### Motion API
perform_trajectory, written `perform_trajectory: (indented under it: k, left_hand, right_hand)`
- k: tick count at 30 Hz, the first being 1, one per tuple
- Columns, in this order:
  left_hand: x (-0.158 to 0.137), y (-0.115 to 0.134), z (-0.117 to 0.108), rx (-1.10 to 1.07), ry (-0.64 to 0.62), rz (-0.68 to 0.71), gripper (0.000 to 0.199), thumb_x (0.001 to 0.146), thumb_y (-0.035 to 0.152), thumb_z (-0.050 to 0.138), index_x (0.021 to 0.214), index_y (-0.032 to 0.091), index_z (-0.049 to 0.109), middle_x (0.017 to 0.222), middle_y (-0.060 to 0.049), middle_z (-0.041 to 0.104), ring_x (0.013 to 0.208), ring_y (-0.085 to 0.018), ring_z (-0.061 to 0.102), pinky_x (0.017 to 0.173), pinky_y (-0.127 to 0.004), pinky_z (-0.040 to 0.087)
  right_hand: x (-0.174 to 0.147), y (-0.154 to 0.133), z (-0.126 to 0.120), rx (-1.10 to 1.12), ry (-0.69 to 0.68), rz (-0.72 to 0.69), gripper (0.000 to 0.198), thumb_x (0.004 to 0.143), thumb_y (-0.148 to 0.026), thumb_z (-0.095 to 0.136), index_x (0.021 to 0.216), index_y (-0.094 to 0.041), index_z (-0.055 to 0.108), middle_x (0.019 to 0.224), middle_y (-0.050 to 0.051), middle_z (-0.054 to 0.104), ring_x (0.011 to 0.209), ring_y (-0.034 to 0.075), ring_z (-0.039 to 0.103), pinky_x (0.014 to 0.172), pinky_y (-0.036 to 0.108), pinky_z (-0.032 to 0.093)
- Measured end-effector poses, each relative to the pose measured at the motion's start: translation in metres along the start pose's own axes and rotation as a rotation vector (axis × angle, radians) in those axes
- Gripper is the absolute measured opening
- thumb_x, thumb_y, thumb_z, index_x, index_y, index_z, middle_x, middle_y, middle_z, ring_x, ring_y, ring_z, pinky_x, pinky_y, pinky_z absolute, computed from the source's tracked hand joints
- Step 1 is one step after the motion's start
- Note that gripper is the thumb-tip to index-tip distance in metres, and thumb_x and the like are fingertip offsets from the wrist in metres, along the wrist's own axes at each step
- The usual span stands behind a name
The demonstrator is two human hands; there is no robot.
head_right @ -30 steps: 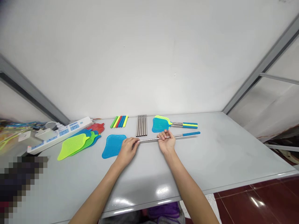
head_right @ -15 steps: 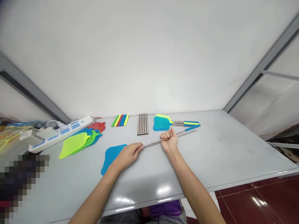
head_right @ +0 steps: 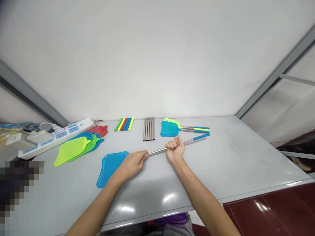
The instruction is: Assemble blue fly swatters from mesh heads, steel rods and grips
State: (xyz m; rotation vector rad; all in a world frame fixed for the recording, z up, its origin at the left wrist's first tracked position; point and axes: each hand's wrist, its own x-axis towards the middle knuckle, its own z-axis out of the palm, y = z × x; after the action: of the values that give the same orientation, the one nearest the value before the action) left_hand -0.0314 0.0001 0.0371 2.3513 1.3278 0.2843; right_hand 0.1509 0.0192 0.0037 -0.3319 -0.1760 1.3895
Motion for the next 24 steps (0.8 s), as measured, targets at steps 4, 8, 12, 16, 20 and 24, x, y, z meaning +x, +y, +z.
perform_trajectory:
  k: [4, 8, 12, 16, 20, 24]
  left_hand:
    - [-0.001, 0.0, -0.001, 0.102, -0.014, 0.012, 0.029, 0.084, 0.028, 0.023, 0.075, 0.02, 0.049, 0.071, -0.004, 0.058, 0.065, -0.018, 0.053, 0.055, -0.027, 0.028]
    - [-0.003, -0.001, -0.002, 0.164, -0.014, 0.022, 0.031, 0.085, 0.028, 0.021, 0.075, 0.02, 0.049, 0.07, -0.004, 0.059, 0.064, -0.017, 0.053, 0.052, -0.027, 0.027]
    - [-0.004, 0.0, 0.0, 0.203, -0.008, 0.028, 0.03, 0.085, 0.027, 0.021, 0.076, 0.02, 0.049, 0.071, -0.003, 0.059, 0.064, -0.017, 0.054, 0.052, -0.027, 0.028]
    - [-0.003, 0.003, 0.003, 0.23, -0.005, 0.025, 0.028, 0.084, 0.025, 0.022, 0.079, 0.02, 0.049, 0.072, -0.004, 0.06, 0.065, -0.019, 0.055, 0.053, -0.028, 0.029]
    - [-0.002, 0.005, 0.004, 0.238, -0.011, 0.017, 0.027, 0.083, 0.024, 0.023, 0.081, 0.02, 0.049, 0.073, -0.004, 0.06, 0.065, -0.019, 0.056, 0.054, -0.028, 0.03]
    - [-0.002, 0.006, 0.003, 0.234, -0.013, 0.005, 0.026, 0.083, 0.023, 0.025, 0.082, 0.02, 0.05, 0.075, -0.005, 0.061, 0.067, -0.019, 0.056, 0.056, -0.028, 0.032]
  right_hand:
    - [-0.002, 0.002, 0.003, 0.022, 0.014, 0.007, 0.039, 0.08, -0.023, 0.036, 0.053, -0.018, 0.009, 0.039, -0.008, 0.007, 0.035, 0.007, 0.004, 0.034, 0.02, 0.018]
    - [-0.004, 0.004, 0.005, 0.019, 0.009, 0.014, 0.04, 0.08, -0.023, 0.037, 0.053, -0.018, 0.008, 0.039, -0.009, 0.006, 0.035, 0.007, 0.004, 0.034, 0.02, 0.018]
    - [-0.006, 0.007, 0.006, 0.011, 0.006, 0.019, 0.04, 0.08, -0.024, 0.037, 0.053, -0.018, 0.008, 0.039, -0.009, 0.006, 0.035, 0.007, 0.004, 0.034, 0.02, 0.018]
    - [-0.008, 0.011, 0.008, 0.015, 0.029, 0.02, 0.039, 0.081, -0.026, 0.035, 0.053, -0.018, 0.008, 0.038, -0.009, 0.007, 0.035, 0.007, 0.004, 0.034, 0.02, 0.018]
    - [-0.01, 0.016, 0.01, 0.034, 0.028, 0.036, 0.04, 0.08, -0.025, 0.037, 0.053, -0.018, 0.008, 0.038, -0.009, 0.008, 0.036, 0.007, 0.004, 0.035, 0.021, 0.018]
    - [-0.013, 0.02, 0.009, 0.048, 0.016, 0.049, 0.04, 0.08, -0.026, 0.038, 0.053, -0.018, 0.009, 0.039, -0.009, 0.009, 0.036, 0.007, 0.005, 0.035, 0.021, 0.019]
